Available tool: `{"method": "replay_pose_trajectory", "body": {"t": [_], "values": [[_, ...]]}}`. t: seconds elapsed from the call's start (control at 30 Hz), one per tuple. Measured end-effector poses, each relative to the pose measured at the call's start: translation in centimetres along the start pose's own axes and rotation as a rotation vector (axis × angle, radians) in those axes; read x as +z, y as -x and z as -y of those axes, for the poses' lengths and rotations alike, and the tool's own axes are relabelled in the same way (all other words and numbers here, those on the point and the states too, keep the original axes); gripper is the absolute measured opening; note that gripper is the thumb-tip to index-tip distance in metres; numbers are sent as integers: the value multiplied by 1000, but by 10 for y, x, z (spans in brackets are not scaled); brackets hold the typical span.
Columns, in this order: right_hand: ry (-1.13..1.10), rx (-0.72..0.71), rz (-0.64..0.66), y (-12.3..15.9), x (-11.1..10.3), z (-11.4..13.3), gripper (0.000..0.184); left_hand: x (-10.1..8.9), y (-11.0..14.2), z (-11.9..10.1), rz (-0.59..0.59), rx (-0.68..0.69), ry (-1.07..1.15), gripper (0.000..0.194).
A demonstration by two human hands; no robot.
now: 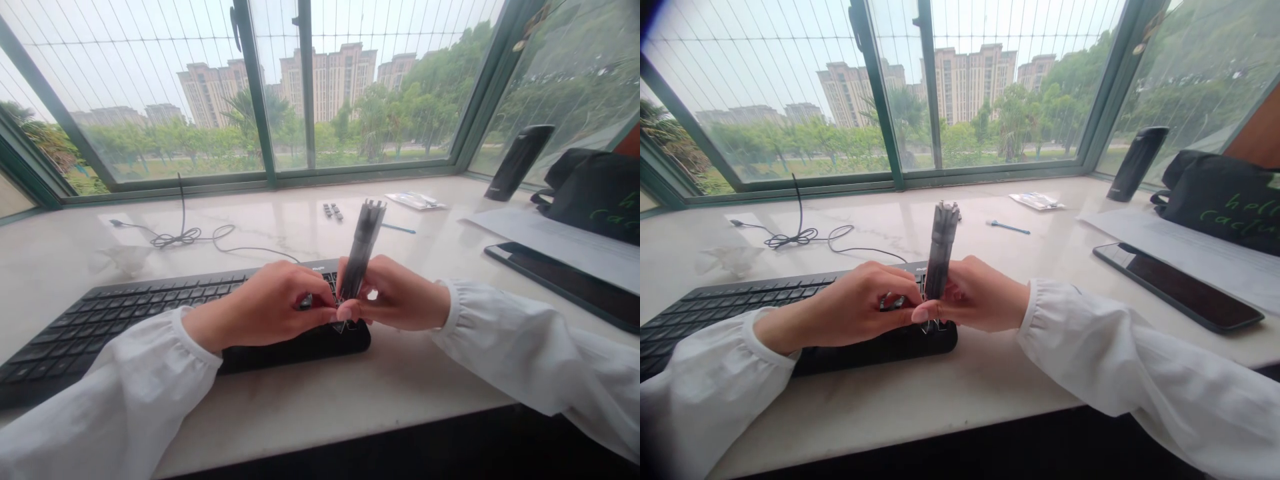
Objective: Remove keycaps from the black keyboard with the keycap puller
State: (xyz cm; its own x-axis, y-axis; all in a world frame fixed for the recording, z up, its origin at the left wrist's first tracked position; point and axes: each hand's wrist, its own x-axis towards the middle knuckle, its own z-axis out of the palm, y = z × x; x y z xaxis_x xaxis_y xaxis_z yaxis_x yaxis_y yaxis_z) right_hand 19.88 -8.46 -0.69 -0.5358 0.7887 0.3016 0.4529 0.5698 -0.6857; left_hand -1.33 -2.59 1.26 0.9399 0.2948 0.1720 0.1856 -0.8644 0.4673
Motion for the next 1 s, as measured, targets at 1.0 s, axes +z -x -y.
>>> {"method": "replay_pose_trajectory", "body": {"t": [1.0], "values": [[-87, 170, 189, -2, -4, 17, 11, -19, 2, -1, 235, -98, 286, 26]]}}
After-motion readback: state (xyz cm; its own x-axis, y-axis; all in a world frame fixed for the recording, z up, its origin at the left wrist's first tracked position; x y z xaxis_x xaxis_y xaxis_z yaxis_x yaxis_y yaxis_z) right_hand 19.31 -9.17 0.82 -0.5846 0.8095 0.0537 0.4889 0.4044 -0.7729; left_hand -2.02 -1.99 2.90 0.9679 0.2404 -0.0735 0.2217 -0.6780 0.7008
